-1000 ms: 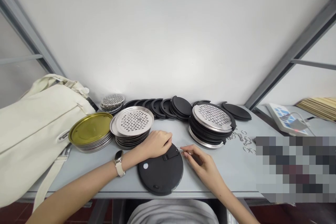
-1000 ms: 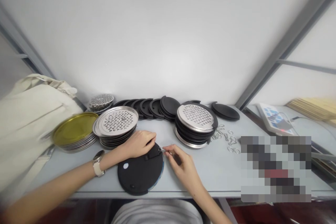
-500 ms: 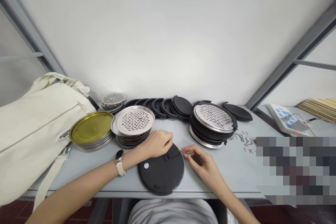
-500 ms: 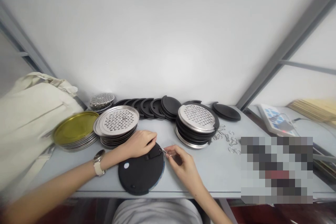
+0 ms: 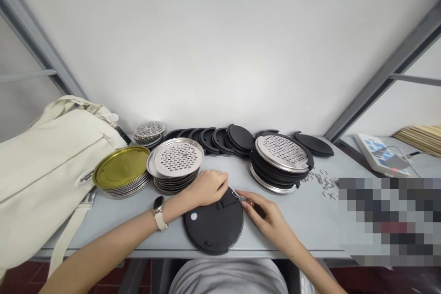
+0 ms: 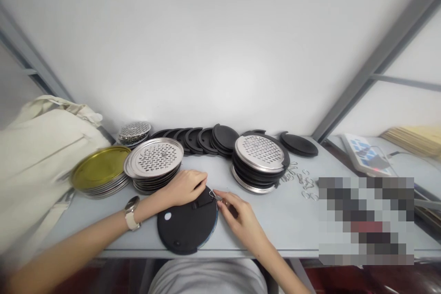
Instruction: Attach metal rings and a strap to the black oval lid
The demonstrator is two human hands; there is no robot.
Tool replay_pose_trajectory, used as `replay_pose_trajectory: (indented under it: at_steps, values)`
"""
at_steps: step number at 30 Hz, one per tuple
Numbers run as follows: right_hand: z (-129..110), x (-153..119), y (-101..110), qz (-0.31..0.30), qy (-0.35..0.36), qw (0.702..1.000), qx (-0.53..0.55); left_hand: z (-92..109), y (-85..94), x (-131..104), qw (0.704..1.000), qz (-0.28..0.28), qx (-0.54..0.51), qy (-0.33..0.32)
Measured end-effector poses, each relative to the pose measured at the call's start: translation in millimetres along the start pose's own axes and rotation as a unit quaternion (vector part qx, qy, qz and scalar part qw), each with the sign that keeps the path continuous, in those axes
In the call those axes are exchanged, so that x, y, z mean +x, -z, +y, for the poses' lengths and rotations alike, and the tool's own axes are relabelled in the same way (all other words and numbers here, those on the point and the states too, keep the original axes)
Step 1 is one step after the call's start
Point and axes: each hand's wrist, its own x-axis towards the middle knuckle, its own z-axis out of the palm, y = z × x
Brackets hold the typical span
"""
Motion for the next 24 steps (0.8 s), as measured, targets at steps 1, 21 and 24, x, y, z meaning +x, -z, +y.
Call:
replay_pose_trajectory:
  at_steps: [1, 21, 24]
  values:
    - [0.1, -0.1, -0.3, 0.0, -0.004, 1.0, -0.001, 0.0, 0.2, 0.2, 1.0, -0.001, 0.0, 0.0]
    - [2.1, -1.2, -2.4, 0.03, -0.021, 0.999, 0.017, -0.1, -2.2, -0.5, 1.0, -0.003, -0.006, 0.023]
    - [0.8, -0.6, -2.5, 0.033, -0.019, 0.999, 0.013, -0.1, -1.6, -0.4, 1.0, -0.005, -0.006, 0.022]
